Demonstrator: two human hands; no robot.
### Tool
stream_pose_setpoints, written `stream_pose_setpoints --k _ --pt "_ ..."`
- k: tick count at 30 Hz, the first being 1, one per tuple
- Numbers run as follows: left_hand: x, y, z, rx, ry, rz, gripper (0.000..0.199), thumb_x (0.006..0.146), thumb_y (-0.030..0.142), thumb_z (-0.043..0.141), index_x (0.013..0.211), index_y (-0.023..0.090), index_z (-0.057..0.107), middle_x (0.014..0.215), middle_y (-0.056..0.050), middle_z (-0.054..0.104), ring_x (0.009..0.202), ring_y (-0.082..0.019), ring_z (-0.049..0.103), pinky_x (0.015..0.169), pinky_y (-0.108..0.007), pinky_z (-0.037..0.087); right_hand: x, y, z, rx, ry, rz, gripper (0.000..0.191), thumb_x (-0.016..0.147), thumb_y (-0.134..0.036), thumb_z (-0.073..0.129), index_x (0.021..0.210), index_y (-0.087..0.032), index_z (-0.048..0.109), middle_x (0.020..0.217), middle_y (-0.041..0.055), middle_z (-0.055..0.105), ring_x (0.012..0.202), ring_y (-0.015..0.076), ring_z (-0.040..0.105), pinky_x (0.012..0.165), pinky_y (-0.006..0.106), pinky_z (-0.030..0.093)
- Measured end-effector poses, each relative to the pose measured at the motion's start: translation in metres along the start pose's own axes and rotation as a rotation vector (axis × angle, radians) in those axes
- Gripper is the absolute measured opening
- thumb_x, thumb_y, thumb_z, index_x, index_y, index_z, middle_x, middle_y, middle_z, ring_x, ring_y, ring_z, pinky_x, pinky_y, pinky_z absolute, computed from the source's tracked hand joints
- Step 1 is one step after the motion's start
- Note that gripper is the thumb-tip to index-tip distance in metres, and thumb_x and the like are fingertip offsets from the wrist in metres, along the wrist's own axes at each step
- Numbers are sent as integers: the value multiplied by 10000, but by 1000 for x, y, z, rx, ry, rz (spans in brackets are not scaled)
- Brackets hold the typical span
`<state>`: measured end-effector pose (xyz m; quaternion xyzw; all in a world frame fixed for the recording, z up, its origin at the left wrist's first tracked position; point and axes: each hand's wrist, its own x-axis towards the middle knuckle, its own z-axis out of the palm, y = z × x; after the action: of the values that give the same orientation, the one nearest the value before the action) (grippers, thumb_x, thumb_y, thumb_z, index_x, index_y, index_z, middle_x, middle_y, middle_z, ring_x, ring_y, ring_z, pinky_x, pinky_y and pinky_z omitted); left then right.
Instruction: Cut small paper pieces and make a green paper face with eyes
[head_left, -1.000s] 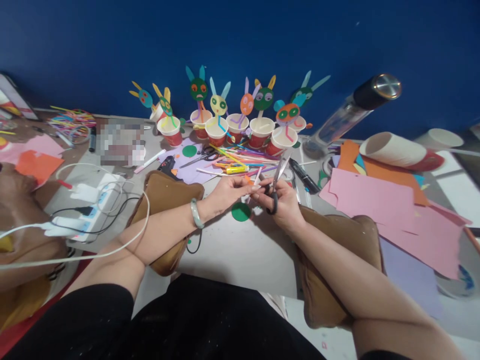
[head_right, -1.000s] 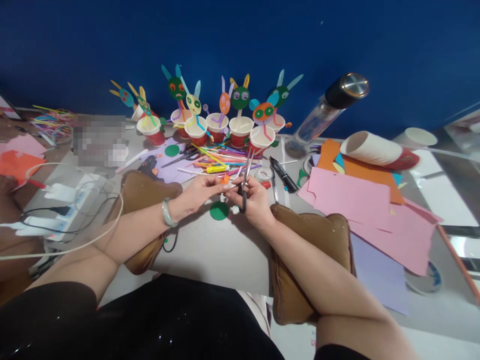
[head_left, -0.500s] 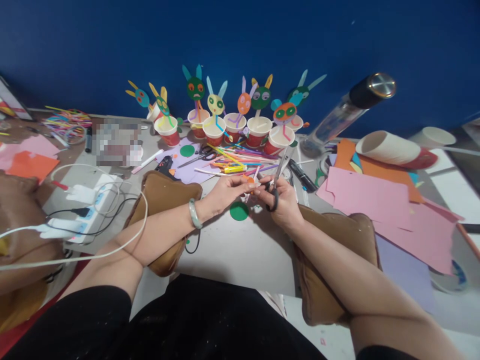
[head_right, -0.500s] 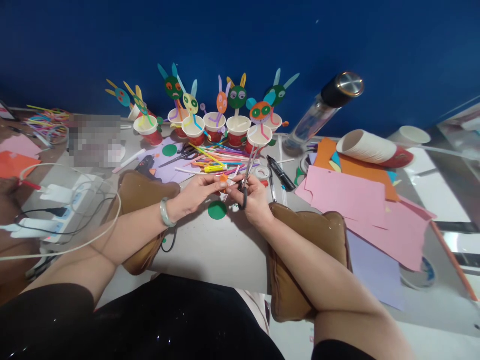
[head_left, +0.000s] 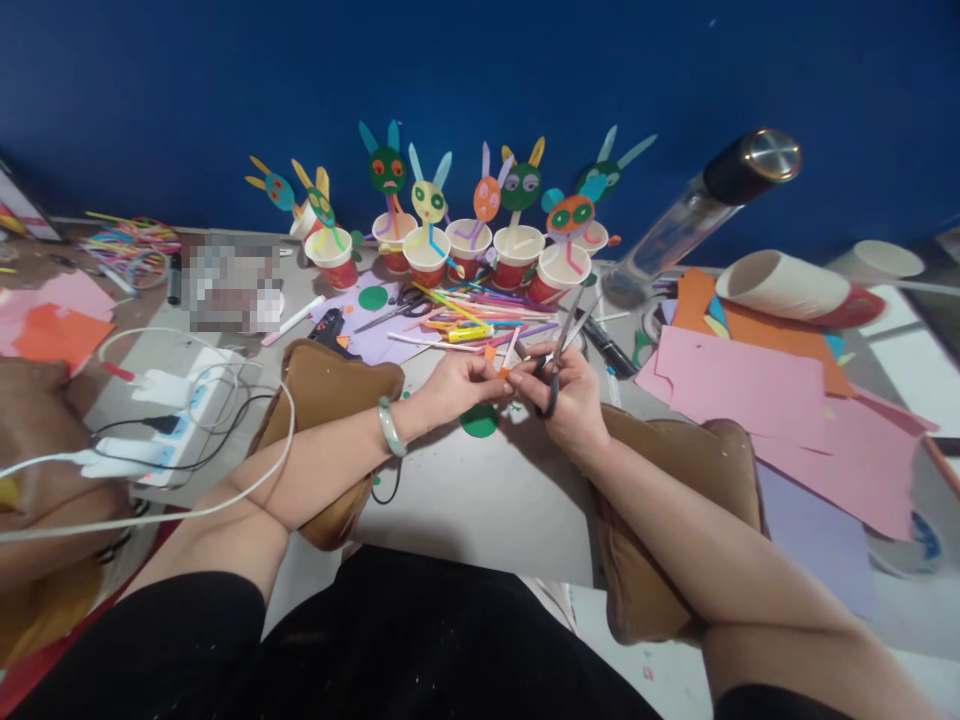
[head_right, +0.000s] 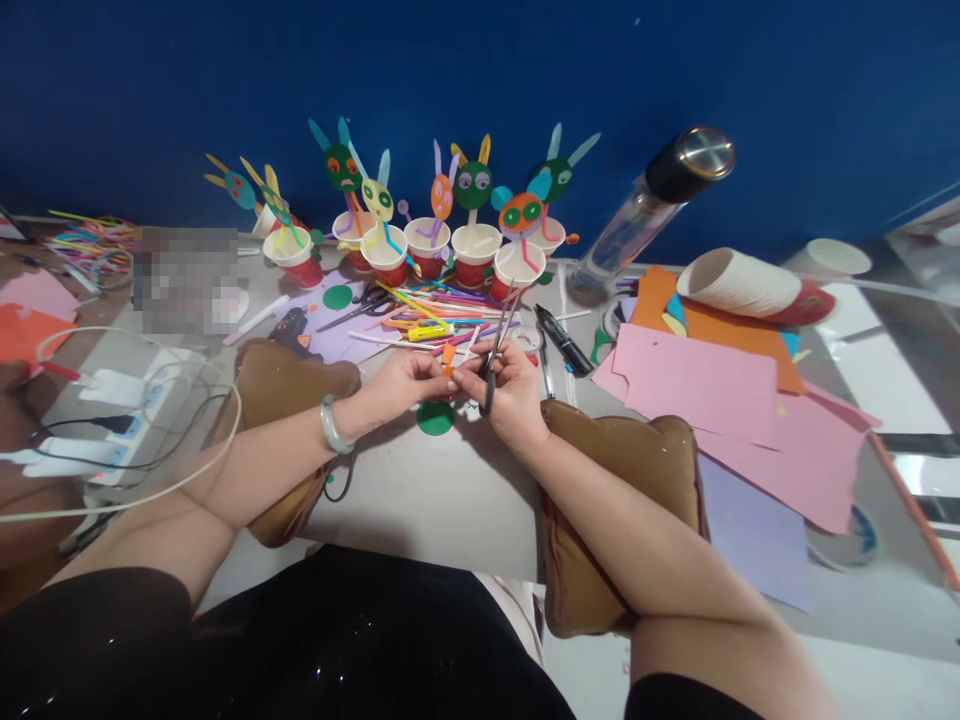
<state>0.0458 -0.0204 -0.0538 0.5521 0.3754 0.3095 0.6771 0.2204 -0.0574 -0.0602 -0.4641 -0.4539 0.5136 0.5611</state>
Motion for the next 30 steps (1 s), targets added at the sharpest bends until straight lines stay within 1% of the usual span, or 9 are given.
stream_pose_setpoints --k 5,9,12,15,18,24,26,28,30 --pt "-1 0 -1 34 13 2 388 693 387 890 620 122 615 586 3 634 525 -63 523 520 -198 378 0 -2 1 -41 -18 -3 493 672 -383 947 994 -259 596 726 -46 713 561 136 641 552 280 550" --pt "0 1 -1 -55 -26 -12 421 674 421 913 640 121 619 602 4 644 542 -69 554 544 -205 422 0 -2 1 -25 13 4 496 672 -395 939 997 -254 592 721 -50 712 553 131 641 557 279 554" --pt "1 1 0 -126 -52 -60 405 727 442 889 707 113 654 627 -7 660 552 -72 583 576 -216 468 1 -1 1 -1 64 16 508 661 -403 937 990 -264 575 723 -55 709 530 133 633 537 286 547" --pt "2 3 0 -159 -22 -95 382 795 449 843 755 114 664 639 -16 673 556 -79 610 579 -214 482 3 1 0 3 101 12 520 657 -416 934 981 -278 551 725 -61 698 512 143 630 514 296 543" --pt "2 6 0 -169 14 -99 361 815 447 827 795 116 686 636 -16 677 563 -84 618 577 -213 483 5 2 -2 10 104 14 534 652 -425 938 980 -286 540 731 -62 695 505 152 636 499 302 545" --pt "3 8 1 -204 85 -44 353 736 390 880 733 134 637 629 29 619 539 -66 559 567 -225 462 5 2 -2 77 104 28 572 618 -434 968 978 -285 549 739 -60 707 504 159 650 489 310 557" --pt "4 7 0 -212 103 -22 345 711 368 887 742 133 637 635 40 607 535 -59 541 566 -226 450 5 1 -2 79 103 34 580 612 -437 972 980 -284 550 732 -63 701 502 161 652 489 310 560" --pt "4 6 -1 -206 107 1 345 697 370 888 749 131 645 641 44 604 533 -53 522 566 -228 437 5 1 -1 78 104 44 586 603 -434 977 978 -281 554 725 -64 698 504 157 652 493 305 562" --pt "4 6 -1 -184 78 15 362 685 390 897 734 128 653 643 39 608 544 -53 518 576 -231 434 5 1 -1 78 102 57 584 598 -424 980 975 -276 559 723 -64 699 506 150 651 499 296 564"
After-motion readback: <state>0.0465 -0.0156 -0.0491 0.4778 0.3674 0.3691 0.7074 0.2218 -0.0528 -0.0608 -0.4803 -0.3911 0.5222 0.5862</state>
